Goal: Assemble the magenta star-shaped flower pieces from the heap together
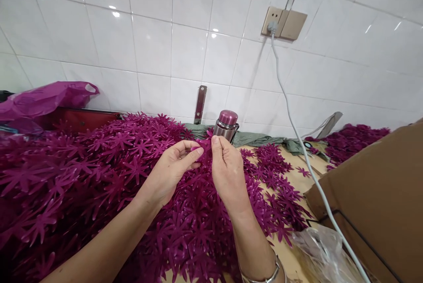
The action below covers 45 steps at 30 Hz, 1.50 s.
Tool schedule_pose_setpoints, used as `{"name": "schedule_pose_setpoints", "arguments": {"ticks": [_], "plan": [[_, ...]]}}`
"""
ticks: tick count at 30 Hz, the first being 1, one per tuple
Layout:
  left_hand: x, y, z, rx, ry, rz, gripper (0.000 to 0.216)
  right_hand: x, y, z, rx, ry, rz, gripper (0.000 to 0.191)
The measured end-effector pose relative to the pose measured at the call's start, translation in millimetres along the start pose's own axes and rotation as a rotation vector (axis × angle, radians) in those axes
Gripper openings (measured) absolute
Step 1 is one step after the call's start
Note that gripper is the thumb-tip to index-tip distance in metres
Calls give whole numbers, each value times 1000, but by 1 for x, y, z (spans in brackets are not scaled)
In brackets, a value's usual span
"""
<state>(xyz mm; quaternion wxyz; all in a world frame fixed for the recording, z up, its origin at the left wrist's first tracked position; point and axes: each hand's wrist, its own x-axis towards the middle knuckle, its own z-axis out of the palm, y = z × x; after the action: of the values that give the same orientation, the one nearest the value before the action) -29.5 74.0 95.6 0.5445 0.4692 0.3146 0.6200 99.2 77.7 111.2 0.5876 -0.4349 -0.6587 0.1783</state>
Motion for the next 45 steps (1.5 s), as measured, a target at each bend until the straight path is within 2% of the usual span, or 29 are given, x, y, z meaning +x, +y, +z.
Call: {"name": "schedule_pose_setpoints", "arguments": {"ticks": [6,11,14,17,21,27,33,38,41,42,45], "plan": [[2,1,-3,-63,-6,7,27,-1,-3,2,72,-45,-9,43],[2,4,-2,-82,-46,6,21,0,3,4,155,-9,32,42],[0,6,0,-140,-45,21,18,2,12,7,217,19,54,42],[-1,8,1,-176,-40,-27,18,4,19,7,258,63,70,40],[-1,9,1,-206,-15,-38,18,9,26,4,361,54,113,36],[0,9,1,-332,12,-55,22,16,27,4,585,207,106,30],[4,13,-7,-390,82,-5,23,27,36,-12,729,284,255,32],[5,12,-8,-354,138,-34,18,27,43,-14,822,192,343,33],[6,13,-8,-296,194,42,43,25,44,-10,847,102,359,31],[6,13,-8,-262,197,79,43,25,44,-10,854,76,368,29],[5,14,-10,-112,146,158,20,25,41,-9,862,16,384,25]]}}
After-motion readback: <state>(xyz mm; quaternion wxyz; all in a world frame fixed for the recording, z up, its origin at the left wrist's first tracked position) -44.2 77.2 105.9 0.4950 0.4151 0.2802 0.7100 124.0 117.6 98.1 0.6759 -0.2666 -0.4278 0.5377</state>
